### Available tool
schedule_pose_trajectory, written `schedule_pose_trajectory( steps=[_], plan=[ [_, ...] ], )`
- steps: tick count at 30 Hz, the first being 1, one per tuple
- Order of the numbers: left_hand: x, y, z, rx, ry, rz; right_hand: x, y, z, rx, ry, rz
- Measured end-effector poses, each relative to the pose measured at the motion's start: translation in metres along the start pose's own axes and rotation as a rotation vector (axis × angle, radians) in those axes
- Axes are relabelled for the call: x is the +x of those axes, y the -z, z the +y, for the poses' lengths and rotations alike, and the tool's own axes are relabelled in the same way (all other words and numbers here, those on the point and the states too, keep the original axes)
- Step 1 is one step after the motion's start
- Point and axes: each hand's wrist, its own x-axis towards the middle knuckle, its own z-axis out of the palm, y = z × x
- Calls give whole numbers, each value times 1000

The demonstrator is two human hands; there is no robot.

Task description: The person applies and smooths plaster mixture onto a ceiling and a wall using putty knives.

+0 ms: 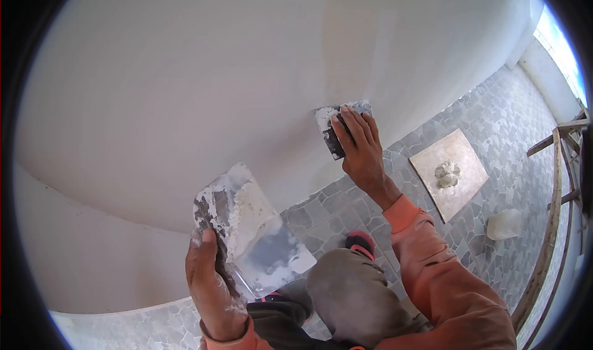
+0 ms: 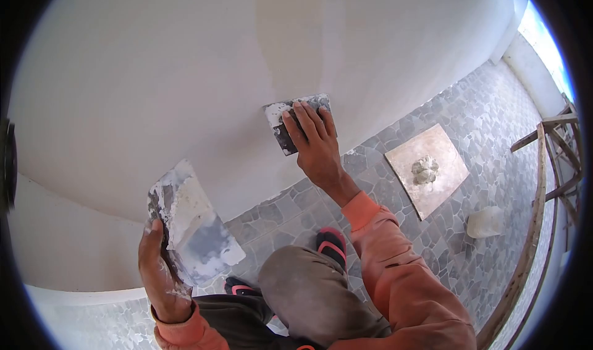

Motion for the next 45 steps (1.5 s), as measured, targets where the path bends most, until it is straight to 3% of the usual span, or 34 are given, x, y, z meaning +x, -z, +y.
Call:
schedule_pose_trajectory(
  steps=[7, 11, 15, 21, 27, 33, 35, 42, 45],
  plan=[
    [3, -3, -1, -3, 25, -42, -24, 8, -3, 173, -18, -203],
    [2, -2, 0, -15, 33, -62, 16, 68, 4, 198, -33, 40],
    [1, -3, 1, -29, 26, -109, 100, 120, 37, -41, 91, 269],
    [1, 2, 1, -19, 9, -58, 166, 128, 62, -274, 274, 307],
    [-5, -4, 6, 31, 15, -33, 118, 65, 65, -240, 143, 283],
    [-9, -11, 5, 87, -30, 62, 18, -14, 51, -156, 0, 179],
    [-7, -11, 4, 47, 7, 10, -21, -41, 49, -136, -16, 123],
    [6, -6, -3, 41, 15, -10, -44, -9, 24, 75, -67, -56],
    [4, -7, -3, 23, 21, -9, 15, 49, 22, 25, 23, 82]
  ],
)
